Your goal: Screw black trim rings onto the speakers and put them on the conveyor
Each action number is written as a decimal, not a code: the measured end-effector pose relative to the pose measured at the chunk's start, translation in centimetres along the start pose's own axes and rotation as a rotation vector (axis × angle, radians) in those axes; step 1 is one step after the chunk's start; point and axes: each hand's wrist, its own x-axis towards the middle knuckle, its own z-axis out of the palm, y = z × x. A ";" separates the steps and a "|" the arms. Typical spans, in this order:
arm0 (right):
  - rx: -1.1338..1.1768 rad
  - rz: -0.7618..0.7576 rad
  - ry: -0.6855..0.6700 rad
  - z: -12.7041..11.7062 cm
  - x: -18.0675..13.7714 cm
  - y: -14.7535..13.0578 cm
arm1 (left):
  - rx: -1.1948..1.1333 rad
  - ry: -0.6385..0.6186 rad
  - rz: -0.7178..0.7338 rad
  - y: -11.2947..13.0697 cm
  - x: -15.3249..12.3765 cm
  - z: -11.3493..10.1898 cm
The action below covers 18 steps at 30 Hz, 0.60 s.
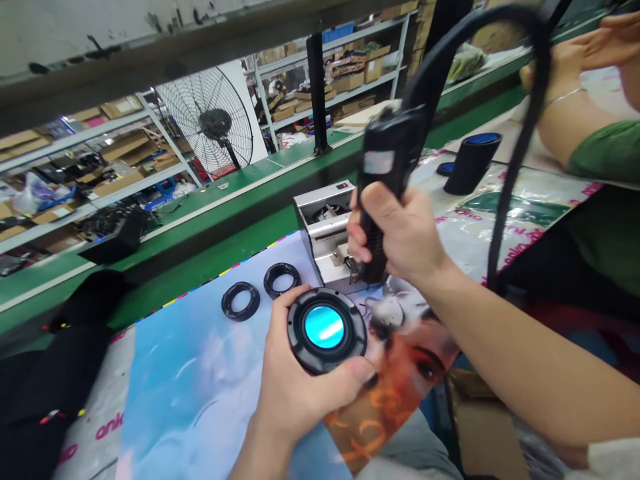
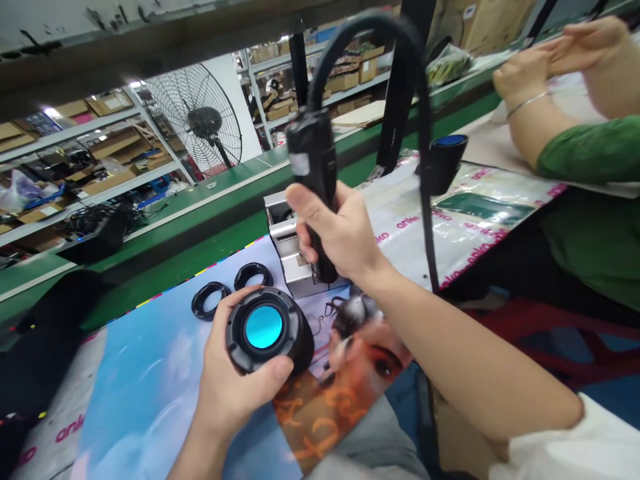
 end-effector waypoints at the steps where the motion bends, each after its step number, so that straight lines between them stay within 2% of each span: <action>1: 0.010 -0.040 0.014 0.1 0.0 -0.5 | 0.005 -0.003 0.005 0.0 0.0 0.0; 4: 0.014 -0.207 0.080 0.7 0.2 -1.8 | 0.008 0.044 -0.014 0.3 -0.2 0.1; 6: -0.014 -0.247 0.094 1.2 0.5 -1.8 | 0.004 0.059 -0.048 0.7 -0.3 0.3; 10: -0.073 -0.186 0.063 1.4 0.6 -0.2 | -0.026 0.052 -0.073 1.1 -0.4 0.5; 13: -0.068 -0.170 0.059 1.1 0.5 0.6 | -0.030 -0.003 -0.043 0.7 -0.1 0.1; 18: -0.048 -0.039 0.013 0.9 0.0 -0.4 | -0.049 -0.034 -0.036 0.1 0.3 -0.3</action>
